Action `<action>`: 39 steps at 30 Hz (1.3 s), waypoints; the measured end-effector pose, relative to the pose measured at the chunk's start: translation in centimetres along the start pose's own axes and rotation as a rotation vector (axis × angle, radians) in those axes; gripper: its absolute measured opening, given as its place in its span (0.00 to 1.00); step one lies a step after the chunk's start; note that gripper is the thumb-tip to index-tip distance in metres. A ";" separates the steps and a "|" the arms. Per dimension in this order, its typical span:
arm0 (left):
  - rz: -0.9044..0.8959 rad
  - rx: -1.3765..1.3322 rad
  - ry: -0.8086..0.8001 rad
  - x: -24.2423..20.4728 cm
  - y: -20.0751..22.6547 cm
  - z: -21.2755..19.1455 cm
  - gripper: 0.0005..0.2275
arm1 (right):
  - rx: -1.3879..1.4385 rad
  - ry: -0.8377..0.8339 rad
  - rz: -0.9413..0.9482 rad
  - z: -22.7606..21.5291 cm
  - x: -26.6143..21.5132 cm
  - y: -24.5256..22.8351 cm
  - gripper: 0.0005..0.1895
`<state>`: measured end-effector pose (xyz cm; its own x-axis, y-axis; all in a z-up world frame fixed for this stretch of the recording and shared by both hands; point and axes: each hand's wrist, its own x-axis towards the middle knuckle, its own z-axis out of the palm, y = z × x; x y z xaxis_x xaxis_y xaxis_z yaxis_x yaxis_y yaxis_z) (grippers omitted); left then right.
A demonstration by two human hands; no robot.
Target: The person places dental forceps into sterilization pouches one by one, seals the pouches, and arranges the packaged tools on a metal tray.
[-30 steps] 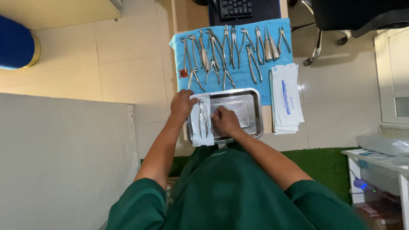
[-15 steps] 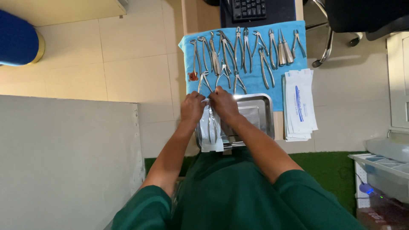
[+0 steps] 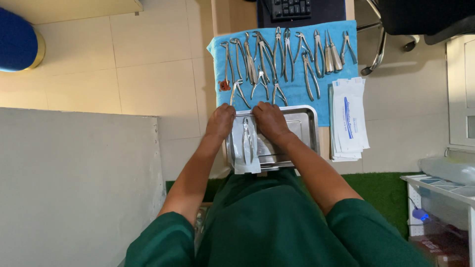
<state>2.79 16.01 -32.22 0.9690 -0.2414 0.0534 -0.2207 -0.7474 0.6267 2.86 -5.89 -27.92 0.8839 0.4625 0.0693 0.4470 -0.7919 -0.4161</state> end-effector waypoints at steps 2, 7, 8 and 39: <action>-0.021 0.003 -0.020 -0.1 0.3 -0.1 0.02 | 0.029 0.006 0.012 0.2 -0.2 0.0 0.06; -0.050 -0.002 -0.042 -0.3 0.9 -0.9 0.06 | 0.128 0.085 0.067 0.4 -1.1 -0.2 0.06; -0.044 0.003 -0.013 -0.5 1.3 -1.1 0.10 | 0.163 0.108 0.113 0.4 -1.7 -0.4 0.06; 0.246 0.053 0.044 -3.0 20.3 7.0 0.12 | 0.114 0.454 0.553 -13.1 -12.2 21.8 0.22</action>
<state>-5.32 -2.75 -25.08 0.8890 -0.3939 0.2334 -0.4548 -0.7013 0.5489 3.63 -34.05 -25.93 0.9575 -0.2245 0.1811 -0.0770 -0.8040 -0.5896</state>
